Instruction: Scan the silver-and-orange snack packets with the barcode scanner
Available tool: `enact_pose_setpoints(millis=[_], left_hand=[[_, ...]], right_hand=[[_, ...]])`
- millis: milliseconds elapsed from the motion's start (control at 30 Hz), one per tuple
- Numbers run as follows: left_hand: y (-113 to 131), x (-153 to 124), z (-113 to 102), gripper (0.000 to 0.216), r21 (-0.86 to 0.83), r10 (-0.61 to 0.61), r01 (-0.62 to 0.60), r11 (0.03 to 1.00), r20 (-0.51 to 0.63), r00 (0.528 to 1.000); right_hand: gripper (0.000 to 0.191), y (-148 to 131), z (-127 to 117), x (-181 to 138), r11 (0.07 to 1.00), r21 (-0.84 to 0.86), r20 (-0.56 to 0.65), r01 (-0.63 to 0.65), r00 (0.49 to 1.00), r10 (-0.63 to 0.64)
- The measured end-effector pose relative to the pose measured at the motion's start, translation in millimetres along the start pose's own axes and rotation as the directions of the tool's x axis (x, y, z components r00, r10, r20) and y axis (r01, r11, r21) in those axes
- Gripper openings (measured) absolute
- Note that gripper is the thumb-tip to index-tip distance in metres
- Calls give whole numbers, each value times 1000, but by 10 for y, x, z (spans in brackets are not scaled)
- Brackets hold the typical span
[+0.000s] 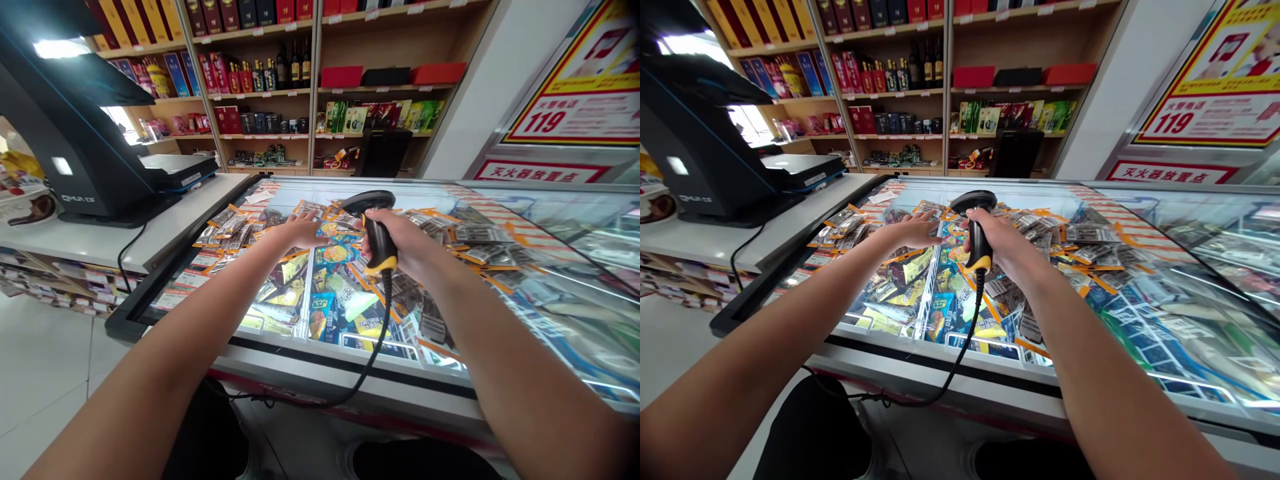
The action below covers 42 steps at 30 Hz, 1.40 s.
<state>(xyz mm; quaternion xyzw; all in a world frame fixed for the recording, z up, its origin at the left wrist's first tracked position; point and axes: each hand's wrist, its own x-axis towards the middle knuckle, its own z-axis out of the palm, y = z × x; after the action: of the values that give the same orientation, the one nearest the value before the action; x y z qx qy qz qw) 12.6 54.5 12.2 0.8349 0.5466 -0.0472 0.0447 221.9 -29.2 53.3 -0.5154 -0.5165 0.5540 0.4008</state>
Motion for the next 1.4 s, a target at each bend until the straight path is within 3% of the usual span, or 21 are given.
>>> enact_pose_setpoints(millis=[133, 267, 433, 700, 1000, 1400], left_hand=[[8, -219, -15, 76, 114, 87, -78, 990, -77, 993], [-27, -605, -38, 66, 53, 219, -214, 975, -113, 969], [61, -892, 83, 83, 60, 203, -200, 978, -58, 977], [480, -920, 294, 117, 138, 114, -108, 985, -34, 993], [497, -931, 253, 114, 147, 107, -103, 984, -21, 994], [491, -941, 242, 106, 180, 122, -103, 978, -99, 988]], right_hand=[[29, 11, -26, 0, 1000, 18, 37, 14, 999, -15], [30, 4, -40, -46, 1000, -20, 128, -1, 992, 4], [33, 36, -29, -41, 996, -74, 170, -50, 983, 62], [32, 75, 43, -39, 994, -93, 233, 60, 972, -37], [33, 43, 85, -77, 992, -120, 241, 48, 970, -18], [32, 43, 42, -72, 982, -168, 209, 81, 977, -44]])
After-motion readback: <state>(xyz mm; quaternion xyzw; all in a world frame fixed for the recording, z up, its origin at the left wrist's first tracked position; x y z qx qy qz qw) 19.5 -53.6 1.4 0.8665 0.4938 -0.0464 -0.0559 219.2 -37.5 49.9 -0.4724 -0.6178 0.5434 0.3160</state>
